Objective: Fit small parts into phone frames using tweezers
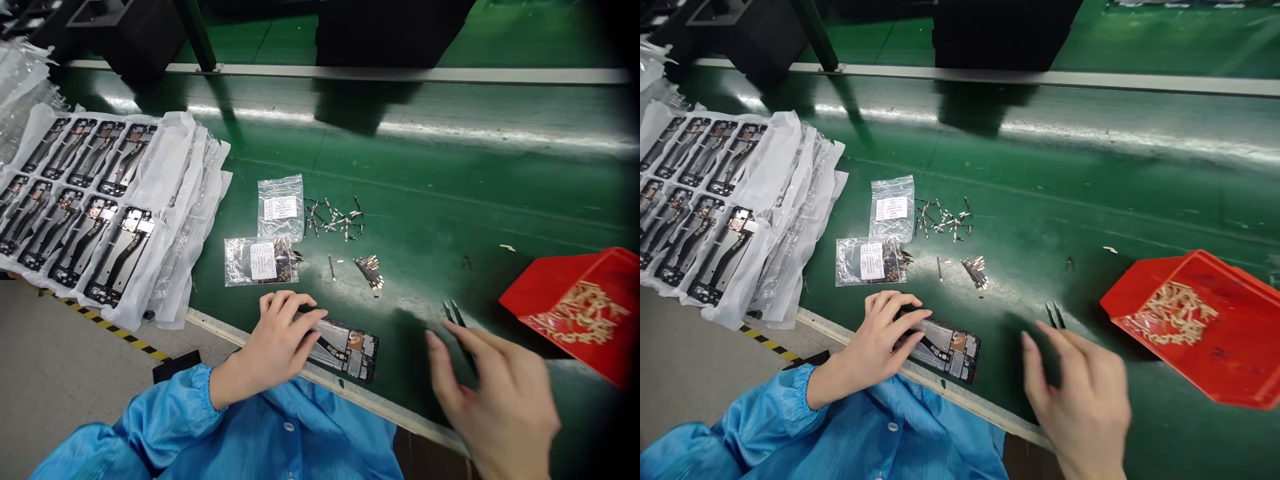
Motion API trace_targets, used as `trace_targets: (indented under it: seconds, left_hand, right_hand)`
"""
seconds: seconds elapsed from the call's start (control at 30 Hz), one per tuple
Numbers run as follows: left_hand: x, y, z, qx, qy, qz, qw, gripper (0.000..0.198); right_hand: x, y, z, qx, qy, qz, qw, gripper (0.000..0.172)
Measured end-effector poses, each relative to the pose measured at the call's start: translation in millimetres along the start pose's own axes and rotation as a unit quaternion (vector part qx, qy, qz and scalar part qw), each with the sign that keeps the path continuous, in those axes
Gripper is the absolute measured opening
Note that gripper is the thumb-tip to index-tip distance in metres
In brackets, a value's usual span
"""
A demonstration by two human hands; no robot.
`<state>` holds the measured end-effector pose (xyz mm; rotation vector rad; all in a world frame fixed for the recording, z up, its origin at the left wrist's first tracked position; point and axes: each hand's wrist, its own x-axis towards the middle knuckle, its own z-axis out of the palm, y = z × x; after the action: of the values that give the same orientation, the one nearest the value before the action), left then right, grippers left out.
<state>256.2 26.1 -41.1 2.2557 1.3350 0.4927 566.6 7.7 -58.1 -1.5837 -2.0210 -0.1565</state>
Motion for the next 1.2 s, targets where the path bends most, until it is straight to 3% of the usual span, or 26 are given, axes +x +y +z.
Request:
trace_targets:
  seconds: [0.1,0.23,0.3,0.6,0.93,1.07,1.2]
  left_hand:
    - [6,4,3.8,0.003,-0.015,0.026,1.0,0.033]
    - [11,5,4.7,0.037,-0.076,0.05,0.995,0.092]
    - [11,2,4.7,0.051,-0.094,0.06,0.992,0.107]
    - [7,-15,20.2,0.02,-0.018,0.09,0.996,0.095]
    - [5,-15,21.8,0.059,-0.055,0.086,0.993,0.102]
    - [5,-12,17.7,0.07,-0.067,0.08,0.992,0.102]
    - [6,-11,16.8,0.078,-0.068,0.078,0.992,0.1]
  right_hand:
    - [-8,-2,-4,0.003,0.017,0.059,0.998,0.028]
    - [-2,-27,12,0.11,-0.079,-0.049,0.99,0.031]
    - [2,-36,21,0.125,-0.101,-0.078,0.984,0.029]
    - [-3,-30,36,0.163,-0.083,-0.149,0.972,0.037]
    - [8,-53,35,0.127,-0.118,-0.063,0.983,0.009]
    - [19,-54,32,0.147,-0.174,-0.017,0.974,0.013]
    - [29,-48,29,0.191,-0.198,-0.026,0.961,0.016]
